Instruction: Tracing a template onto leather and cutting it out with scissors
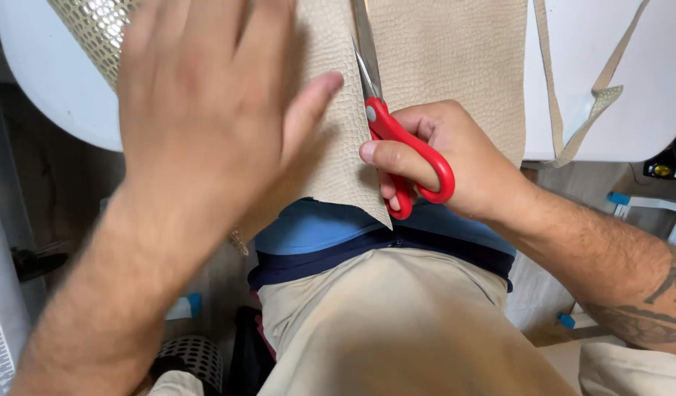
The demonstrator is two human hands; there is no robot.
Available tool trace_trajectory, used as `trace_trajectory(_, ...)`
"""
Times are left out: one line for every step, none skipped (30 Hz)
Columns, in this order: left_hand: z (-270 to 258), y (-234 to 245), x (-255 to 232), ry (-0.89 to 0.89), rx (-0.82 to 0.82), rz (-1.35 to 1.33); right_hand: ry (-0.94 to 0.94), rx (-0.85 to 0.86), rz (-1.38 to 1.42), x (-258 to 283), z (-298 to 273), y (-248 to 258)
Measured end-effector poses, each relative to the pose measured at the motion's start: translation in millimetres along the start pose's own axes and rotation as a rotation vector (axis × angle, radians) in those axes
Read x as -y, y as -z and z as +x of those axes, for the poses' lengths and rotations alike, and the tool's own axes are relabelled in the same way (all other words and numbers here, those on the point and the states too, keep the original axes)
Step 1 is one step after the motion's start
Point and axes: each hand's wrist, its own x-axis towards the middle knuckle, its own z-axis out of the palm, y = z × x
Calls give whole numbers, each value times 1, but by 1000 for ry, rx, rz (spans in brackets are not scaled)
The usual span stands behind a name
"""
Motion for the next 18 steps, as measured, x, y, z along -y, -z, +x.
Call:
trace_trajectory(11, -19, 19, 24, 25, 304, -39, -29, -15, 2, 1, 1)
trace_trajectory(11, -27, 23, 22, 25, 305, -39, -29, -14, 4, 3, 1)
trace_trajectory(13, -36, 27, 25, 84, 272, -15, -17, -47, 6, 3, 2)
trace_trajectory(16, -45, 30, 28, 142, 241, 8, -4, -80, 9, 4, 3)
trace_trajectory(19, -41, 30, 24, 141, 238, 7, -9, -79, 12, 6, 5)
trace_trajectory(22, -37, 30, 36, 164, 102, -13, -8, -55, 14, 9, 6)
trace_trajectory(19, -33, 27, 55, 200, -43, -49, 1, -28, 14, 9, 4)
trace_trajectory(17, -35, 27, 59, 213, -55, -67, 5, -24, 16, 11, 4)
trace_trajectory(16, -37, 28, 47, 186, 65, -51, -8, -32, 19, 13, 4)
trace_trajectory(15, -38, 30, 34, 158, 186, -34, -20, -40, 23, 15, 3)
trace_trajectory(19, -36, 30, 32, 140, 190, -22, -29, -49, 26, 17, 2)
trace_trajectory(23, -34, 31, 58, 172, 10, -68, -59, -56, 30, 19, 2)
trace_trajectory(21, -31, 29, 87, 221, -180, -132, -79, -53, 30, 18, -2)
trace_trajectory(21, -32, 29, 89, 224, -186, -139, -79, -54, 31, 18, -3)
trace_trajectory(20, -33, 29, 90, 222, -159, -132, -109, -54, 31, 18, -5)
trace_trajectory(19, -33, 29, 91, 220, -132, -126, -138, -54, 31, 18, -7)
trace_trajectory(19, -33, 30, 91, 217, -132, -124, -139, -57, 29, 18, -7)
trace_trajectory(20, -32, 31, 81, 212, -134, -108, -141, -35, 27, 19, -7)
